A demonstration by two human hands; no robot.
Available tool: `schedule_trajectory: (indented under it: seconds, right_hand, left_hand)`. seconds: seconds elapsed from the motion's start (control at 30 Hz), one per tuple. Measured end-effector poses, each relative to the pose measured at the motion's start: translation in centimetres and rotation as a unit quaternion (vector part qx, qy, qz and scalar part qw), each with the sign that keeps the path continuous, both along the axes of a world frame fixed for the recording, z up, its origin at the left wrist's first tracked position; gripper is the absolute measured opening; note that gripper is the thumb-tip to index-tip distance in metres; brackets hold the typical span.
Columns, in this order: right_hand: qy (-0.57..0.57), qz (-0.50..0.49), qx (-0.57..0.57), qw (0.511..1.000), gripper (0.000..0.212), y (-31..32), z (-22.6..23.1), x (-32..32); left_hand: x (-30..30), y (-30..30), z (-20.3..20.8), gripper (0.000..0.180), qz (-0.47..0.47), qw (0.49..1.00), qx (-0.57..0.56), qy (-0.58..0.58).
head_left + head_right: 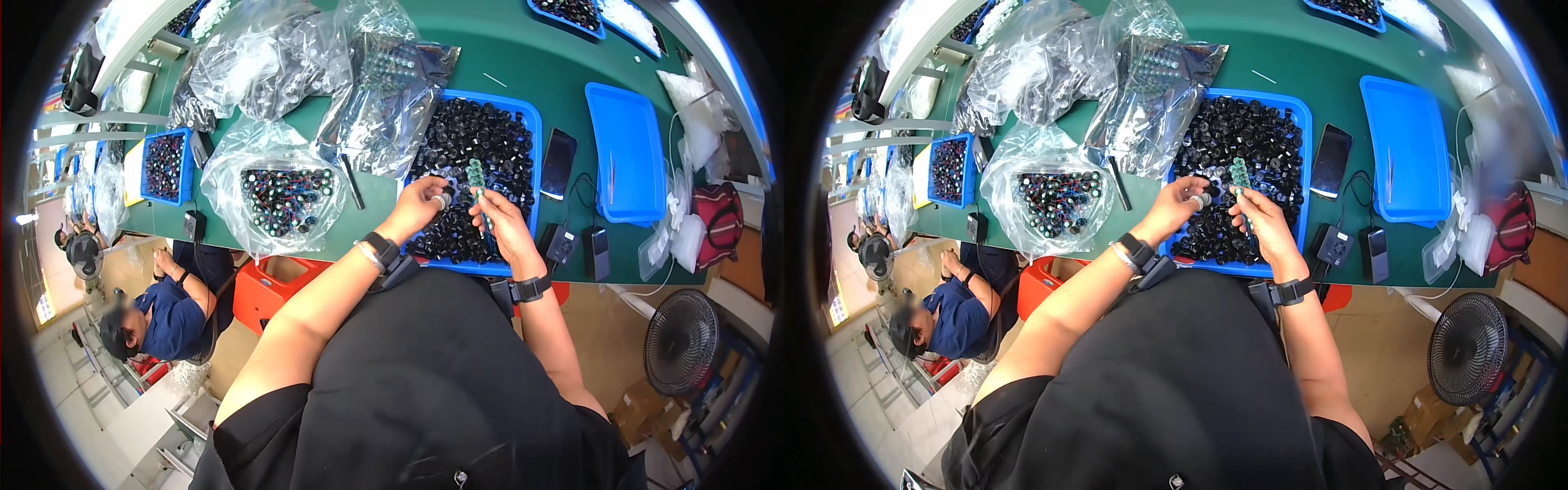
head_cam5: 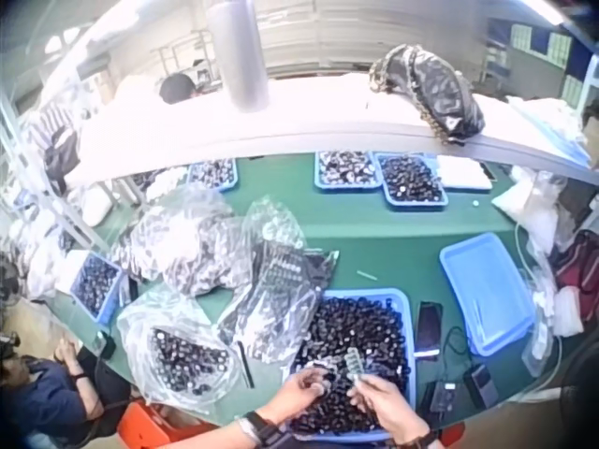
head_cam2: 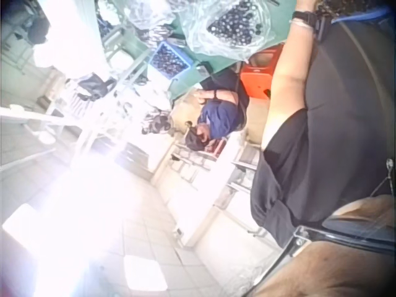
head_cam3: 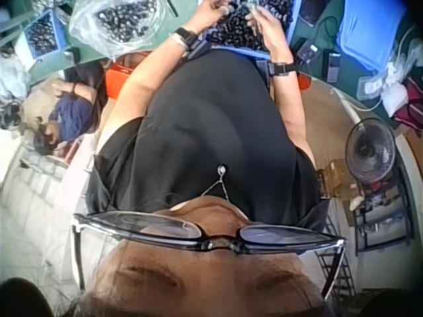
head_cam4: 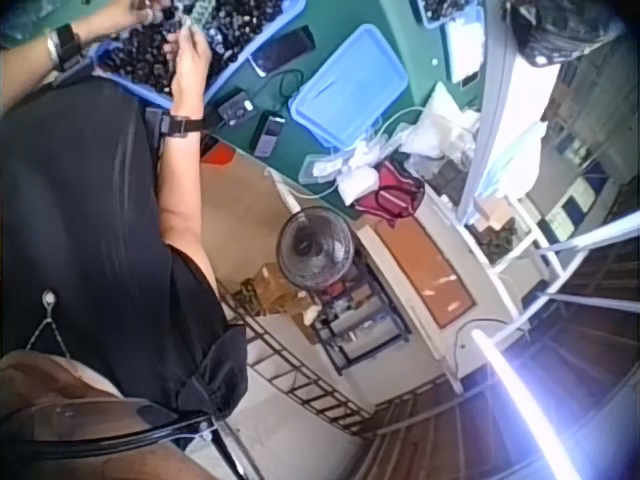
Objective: The person repeatedly picks up small cylindrical components from a blue tray and inserts them into a green circuit board held in their left hand. They continue this repetitive insertion process throughout the clip, occasionally adjusting their grip on the board or the components.
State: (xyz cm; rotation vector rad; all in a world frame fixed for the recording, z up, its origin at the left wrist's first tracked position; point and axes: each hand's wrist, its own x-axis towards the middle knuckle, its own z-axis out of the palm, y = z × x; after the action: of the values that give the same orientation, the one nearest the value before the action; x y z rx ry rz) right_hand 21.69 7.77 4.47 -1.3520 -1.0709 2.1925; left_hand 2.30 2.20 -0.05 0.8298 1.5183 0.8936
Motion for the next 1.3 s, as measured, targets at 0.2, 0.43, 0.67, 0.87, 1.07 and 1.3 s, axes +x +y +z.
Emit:
schedule_trajectory:
  seconds: [0.2, 0.43, 0.67, 0.87, 1.07, 1.3]
  right_hand:
    - [0.049, 0.056, -0.002, 0.997, 0.029, 0.1, 1.1, -2.2]
    - [0.104, 0.058, 0.02, 0.993, 0.018, 0.3, 2.8, -3.9]
    - [0.098, 0.092, 0.058, 0.989, 0.019, 0.4, 3.7, -4.4]
    - [0.115, 0.096, 0.031, 0.988, 0.02, 0.6, 3.6, -4.2]
    - [0.107, 0.107, 0.037, 0.988, 0.021, 0.8, 3.6, -3.9]
    - [0.093, 0.104, 0.053, 0.989, 0.022, 1.1, 4.1, -3.6]
  left_hand:
    - [-1.2, -0.2, 7.0, 0.028, 0.008, 0.975, -0.032, -0.22]
    - [-2.7, -0.5, 8.6, 0.02, 0.035, 0.977, -0.001, -0.209]
    - [-3.5, -1.1, 9.0, 0.014, 0.03, 0.974, 0.019, -0.223]
    - [-3.1, -1.3, 9.3, 0.014, 0.025, 0.974, 0.029, -0.223]
    - [-2.8, -1.2, 8.6, 0.022, 0.034, 0.979, 0.086, -0.182]
    - [-2.8, -0.8, 10.5, 0.015, 0.076, 0.959, 0.036, -0.269]
